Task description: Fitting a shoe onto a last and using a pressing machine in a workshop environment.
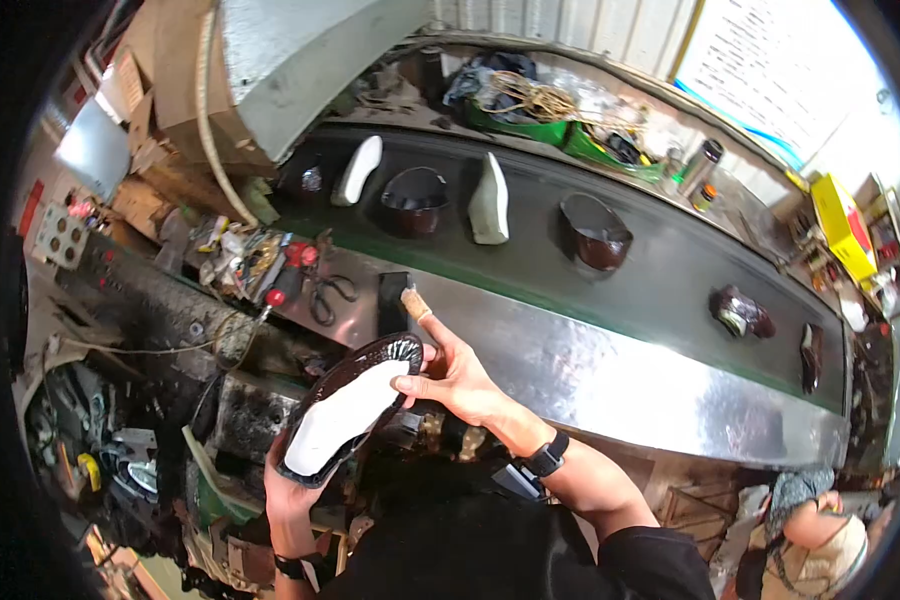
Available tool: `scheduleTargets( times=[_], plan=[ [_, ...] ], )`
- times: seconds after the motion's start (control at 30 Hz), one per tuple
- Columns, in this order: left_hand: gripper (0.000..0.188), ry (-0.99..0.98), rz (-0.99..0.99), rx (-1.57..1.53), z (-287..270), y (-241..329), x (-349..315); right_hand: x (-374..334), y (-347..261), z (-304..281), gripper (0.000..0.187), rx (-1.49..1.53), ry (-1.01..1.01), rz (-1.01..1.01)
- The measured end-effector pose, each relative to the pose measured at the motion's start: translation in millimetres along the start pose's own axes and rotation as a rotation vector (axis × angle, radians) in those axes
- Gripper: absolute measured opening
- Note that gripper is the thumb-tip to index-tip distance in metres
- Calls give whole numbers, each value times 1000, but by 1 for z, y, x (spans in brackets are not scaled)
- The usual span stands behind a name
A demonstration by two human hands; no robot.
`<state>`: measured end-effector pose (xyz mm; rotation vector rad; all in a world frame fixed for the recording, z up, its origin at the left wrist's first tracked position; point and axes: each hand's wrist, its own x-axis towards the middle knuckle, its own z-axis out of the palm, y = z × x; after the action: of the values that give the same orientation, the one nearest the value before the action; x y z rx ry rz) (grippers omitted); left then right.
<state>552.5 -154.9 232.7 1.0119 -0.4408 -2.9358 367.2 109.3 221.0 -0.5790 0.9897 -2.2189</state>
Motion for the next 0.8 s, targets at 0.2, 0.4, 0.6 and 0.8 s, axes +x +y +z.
scheduleTargets(
  times=[0.2,0.4,0.6,0.8],
  plan=[
    [50,-135,147,281,57,-7,38,-26,-16,-21,73,-29,436,-50],
    [51,-230,655,1017,116,-49,107,-87,-4,-54,81,-143,552,182],
    [101,-830,741,1580,130,-137,102,-99,-1,-22,95,-1228,502,-258],
    [104,-1066,845,1605,105,-159,115,-125,18,-26,99,-1256,560,-410]
  ],
)
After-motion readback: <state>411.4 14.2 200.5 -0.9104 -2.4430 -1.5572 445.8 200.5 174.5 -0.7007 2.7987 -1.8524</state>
